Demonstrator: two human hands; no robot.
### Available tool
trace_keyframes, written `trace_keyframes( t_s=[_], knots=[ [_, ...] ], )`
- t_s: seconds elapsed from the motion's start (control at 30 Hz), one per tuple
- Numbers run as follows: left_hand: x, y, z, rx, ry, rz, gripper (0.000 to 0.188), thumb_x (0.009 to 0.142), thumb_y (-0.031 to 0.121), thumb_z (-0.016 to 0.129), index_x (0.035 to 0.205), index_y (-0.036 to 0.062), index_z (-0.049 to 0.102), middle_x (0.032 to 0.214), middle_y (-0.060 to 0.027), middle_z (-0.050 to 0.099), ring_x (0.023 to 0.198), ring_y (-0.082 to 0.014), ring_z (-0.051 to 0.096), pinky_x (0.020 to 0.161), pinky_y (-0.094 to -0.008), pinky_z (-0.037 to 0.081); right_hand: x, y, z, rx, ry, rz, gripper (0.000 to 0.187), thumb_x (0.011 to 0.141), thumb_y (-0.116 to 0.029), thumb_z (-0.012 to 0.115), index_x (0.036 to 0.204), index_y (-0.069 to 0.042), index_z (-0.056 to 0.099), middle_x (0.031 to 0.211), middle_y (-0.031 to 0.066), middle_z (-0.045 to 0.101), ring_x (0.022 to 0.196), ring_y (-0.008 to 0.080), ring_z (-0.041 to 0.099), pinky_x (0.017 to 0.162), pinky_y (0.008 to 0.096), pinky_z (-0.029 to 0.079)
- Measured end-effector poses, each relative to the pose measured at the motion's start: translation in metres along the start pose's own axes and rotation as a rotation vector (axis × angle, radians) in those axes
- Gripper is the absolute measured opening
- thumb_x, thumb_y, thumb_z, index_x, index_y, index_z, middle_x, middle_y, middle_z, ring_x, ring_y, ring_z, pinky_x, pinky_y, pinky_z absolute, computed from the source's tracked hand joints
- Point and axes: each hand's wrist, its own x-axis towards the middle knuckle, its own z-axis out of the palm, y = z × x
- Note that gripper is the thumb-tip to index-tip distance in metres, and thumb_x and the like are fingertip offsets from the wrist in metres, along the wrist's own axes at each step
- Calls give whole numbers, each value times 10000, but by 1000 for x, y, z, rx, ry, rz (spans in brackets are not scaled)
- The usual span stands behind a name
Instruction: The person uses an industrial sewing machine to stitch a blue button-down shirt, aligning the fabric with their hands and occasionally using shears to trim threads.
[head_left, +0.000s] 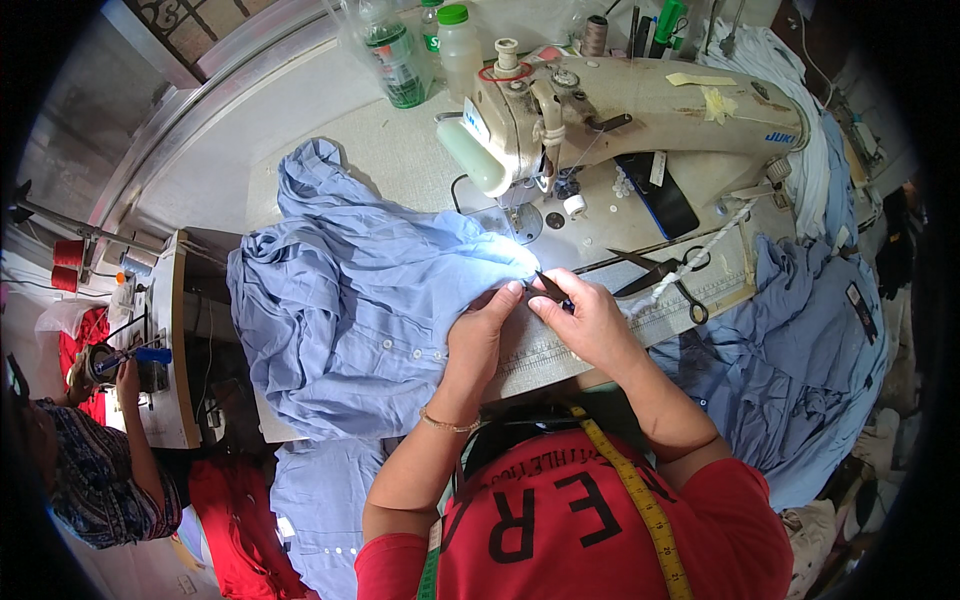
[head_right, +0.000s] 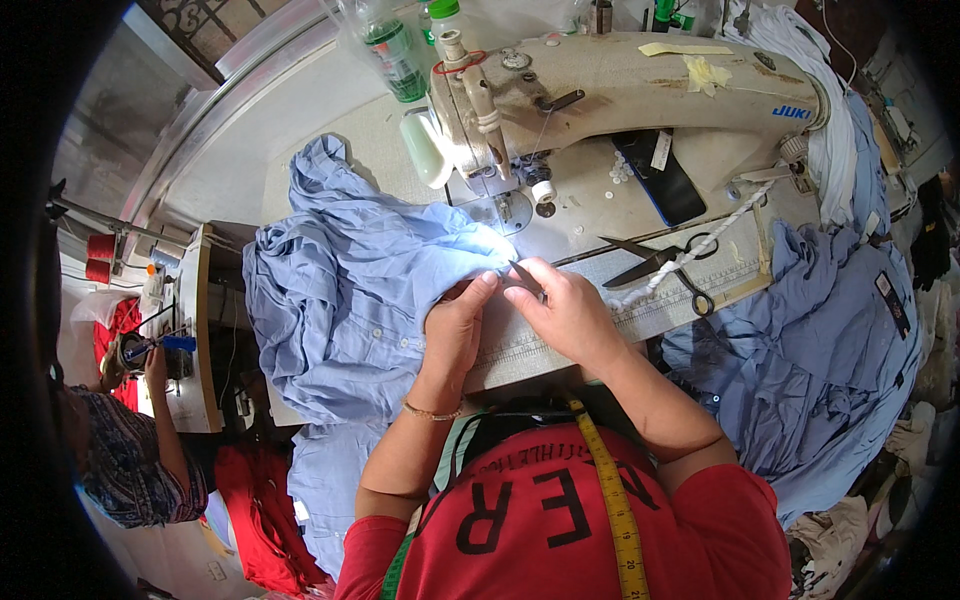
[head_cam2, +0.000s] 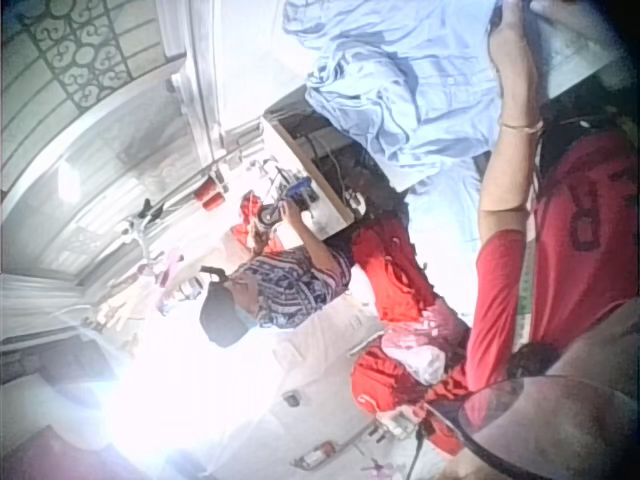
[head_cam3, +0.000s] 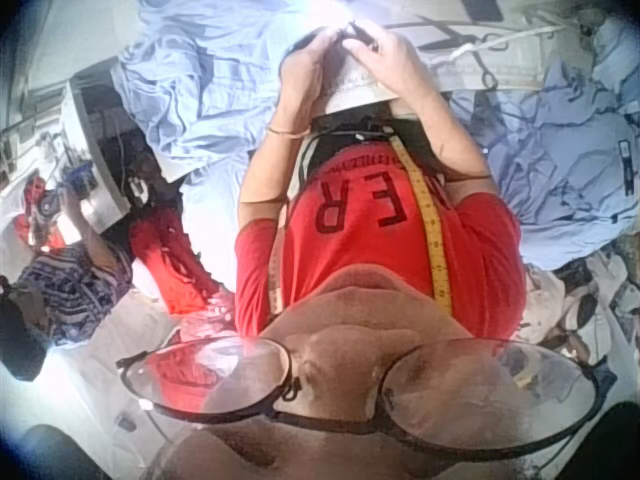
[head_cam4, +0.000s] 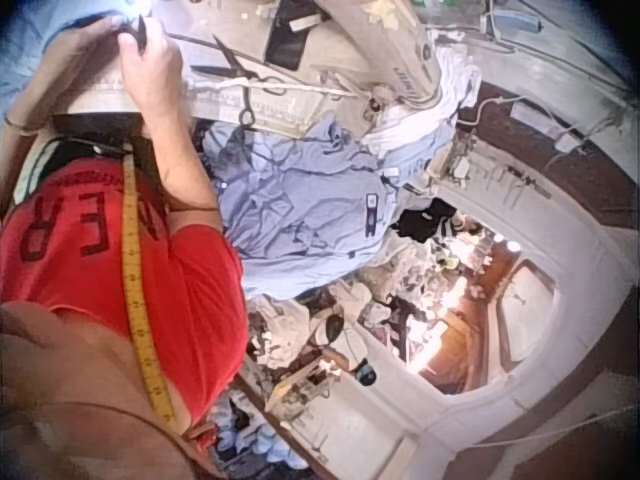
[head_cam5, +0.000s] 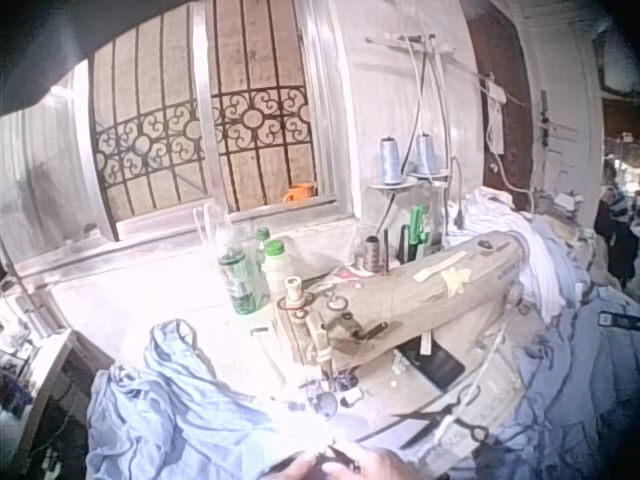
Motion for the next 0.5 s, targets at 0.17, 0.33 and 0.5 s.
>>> trace_keyframes(
  t_s=[0.17, 0.33, 0.5],
  knots=[
    [-1, 2, 1, 1, -16, 3, 234, 903, 188, 662, 1052, 8, 662, 1014, -57, 655, 940, -141, 582, 882, -277, 443, 0, 1, 1, 4, -11, 12, 269, 887, -249, 630, 1034, -27, 597, 876, 223, 662, 834, 404, 646, 675, 442, 500],
    [-1, 3, 1, 6, -6, -18, 233, 905, 182, 657, 1061, 8, 659, 1030, -58, 656, 950, -142, 586, 887, -276, 445, 0, 0, 1, 10, 4, 7, 266, 891, -244, 629, 1034, -22, 596, 877, 218, 664, 829, 402, 647, 677, 436, 502],
    [0, 1, 0, -12, -15, 8, 221, 900, 151, 658, 1069, 9, 656, 1026, -59, 659, 949, -145, 598, 879, -279, 460, -2, 4, 8, 30, 61, -18, 252, 898, -231, 629, 1040, -26, 596, 901, 205, 673, 832, 392, 654, 687, 424, 512]
  ],
)
